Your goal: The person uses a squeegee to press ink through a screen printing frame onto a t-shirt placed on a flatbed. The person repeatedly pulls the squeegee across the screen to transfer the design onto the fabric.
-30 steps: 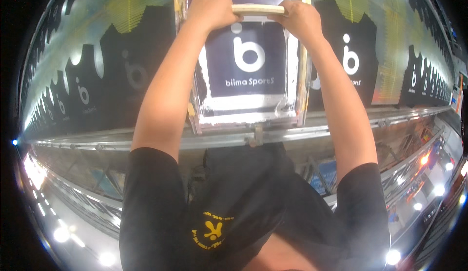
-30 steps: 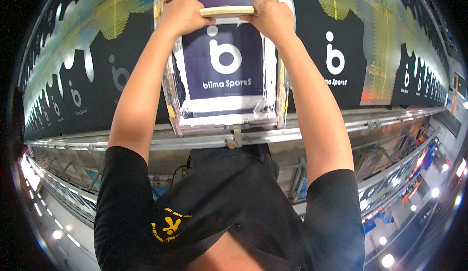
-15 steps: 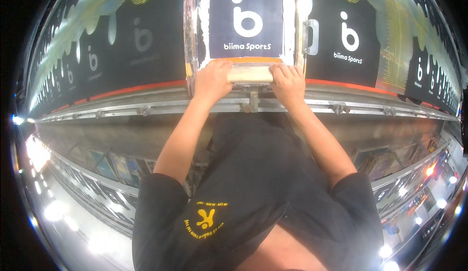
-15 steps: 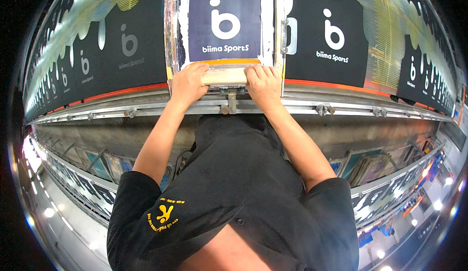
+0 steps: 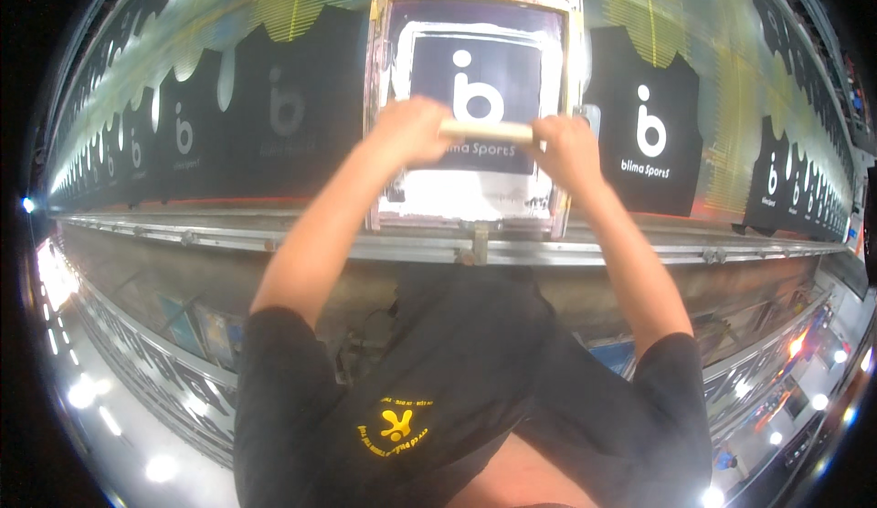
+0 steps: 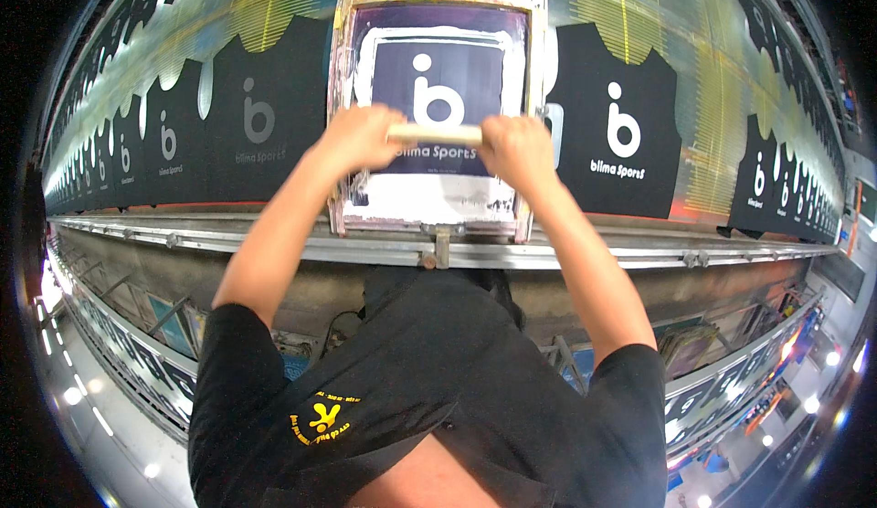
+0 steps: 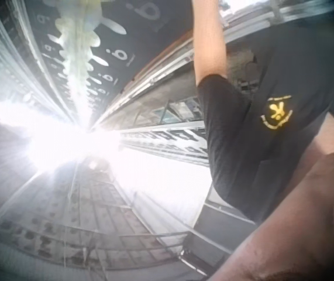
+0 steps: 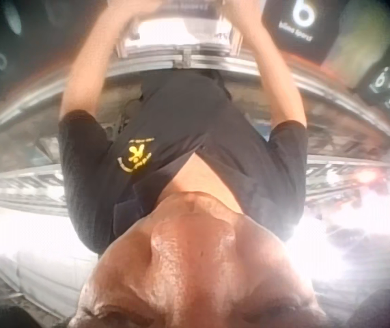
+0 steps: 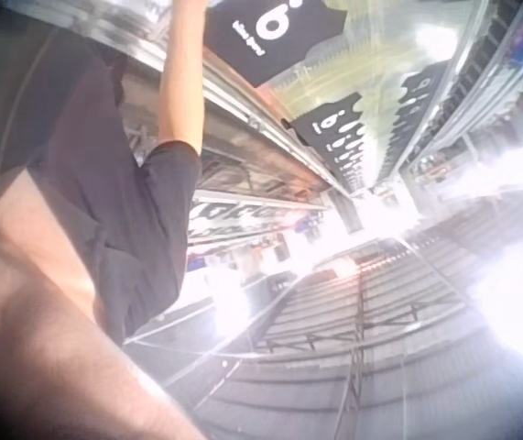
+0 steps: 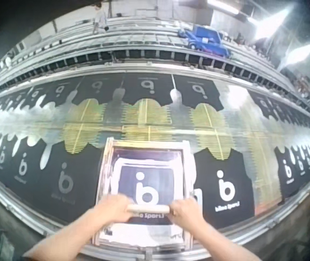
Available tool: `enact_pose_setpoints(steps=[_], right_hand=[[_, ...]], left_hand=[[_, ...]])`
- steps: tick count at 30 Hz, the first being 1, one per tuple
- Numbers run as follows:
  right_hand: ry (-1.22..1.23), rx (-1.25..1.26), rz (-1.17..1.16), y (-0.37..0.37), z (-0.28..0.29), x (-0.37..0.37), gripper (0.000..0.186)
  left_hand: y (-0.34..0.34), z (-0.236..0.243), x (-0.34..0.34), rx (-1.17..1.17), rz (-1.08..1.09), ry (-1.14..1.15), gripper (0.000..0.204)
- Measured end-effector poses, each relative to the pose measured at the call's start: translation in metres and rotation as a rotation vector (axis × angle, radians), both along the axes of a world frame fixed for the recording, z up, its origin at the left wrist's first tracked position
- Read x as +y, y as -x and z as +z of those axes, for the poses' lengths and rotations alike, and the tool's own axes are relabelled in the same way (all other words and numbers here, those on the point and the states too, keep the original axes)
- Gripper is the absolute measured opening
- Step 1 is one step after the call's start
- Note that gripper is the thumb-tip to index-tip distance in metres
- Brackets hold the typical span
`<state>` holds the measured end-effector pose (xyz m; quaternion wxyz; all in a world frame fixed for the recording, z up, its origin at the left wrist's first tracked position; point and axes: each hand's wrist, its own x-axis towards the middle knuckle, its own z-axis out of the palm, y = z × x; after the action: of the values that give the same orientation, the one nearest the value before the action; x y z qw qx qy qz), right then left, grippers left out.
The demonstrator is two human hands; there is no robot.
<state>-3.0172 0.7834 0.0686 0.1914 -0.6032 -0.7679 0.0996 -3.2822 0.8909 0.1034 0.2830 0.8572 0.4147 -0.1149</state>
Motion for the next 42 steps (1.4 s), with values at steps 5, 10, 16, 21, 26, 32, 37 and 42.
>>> enact_pose_setpoints(steps=[5, 10, 16, 21, 26, 32, 37, 42], right_hand=[[0.334, -0.066, -0.229, -0.029, 0.014, 0.146, 0.033], [0.183, -0.096, -0.301, -0.019, -0.021, 0.144, 0.035], [0.008, -0.109, -0.154, 0.014, -0.033, 0.018, 0.031], [-0.058, -0.025, -0.093, 0.038, -0.035, -0.101, 0.031], [0.167, -0.013, -0.072, 0.015, -0.007, -0.083, 0.039], [0.728, -0.040, -0.121, 0.005, -0.011, -0.040, 0.072], [0.744, 0.218, -0.131, -0.011, -0.010, -0.022, 0.063], [0.189, 0.615, -0.822, -0.061, -0.015, -0.008, 0.045]], left_hand=[[-0.048, -0.010, 0.144, 0.056, -0.064, -0.128, 0.039], [-0.055, -0.028, 0.135, 0.027, 0.067, -0.234, 0.038], [-0.012, -0.034, 0.000, 0.080, 0.139, -0.143, 0.035], [0.031, -0.052, -0.124, -0.195, 0.128, -0.305, 0.028], [0.015, -0.039, -0.105, -0.173, 0.035, -0.196, 0.047], [-0.011, -0.043, -0.064, 0.027, -0.020, 0.126, 0.058], [-0.012, -0.027, -0.020, 0.055, -0.051, 0.409, 0.072], [-0.016, -0.005, 0.054, -0.076, -0.085, 0.104, 0.062]])
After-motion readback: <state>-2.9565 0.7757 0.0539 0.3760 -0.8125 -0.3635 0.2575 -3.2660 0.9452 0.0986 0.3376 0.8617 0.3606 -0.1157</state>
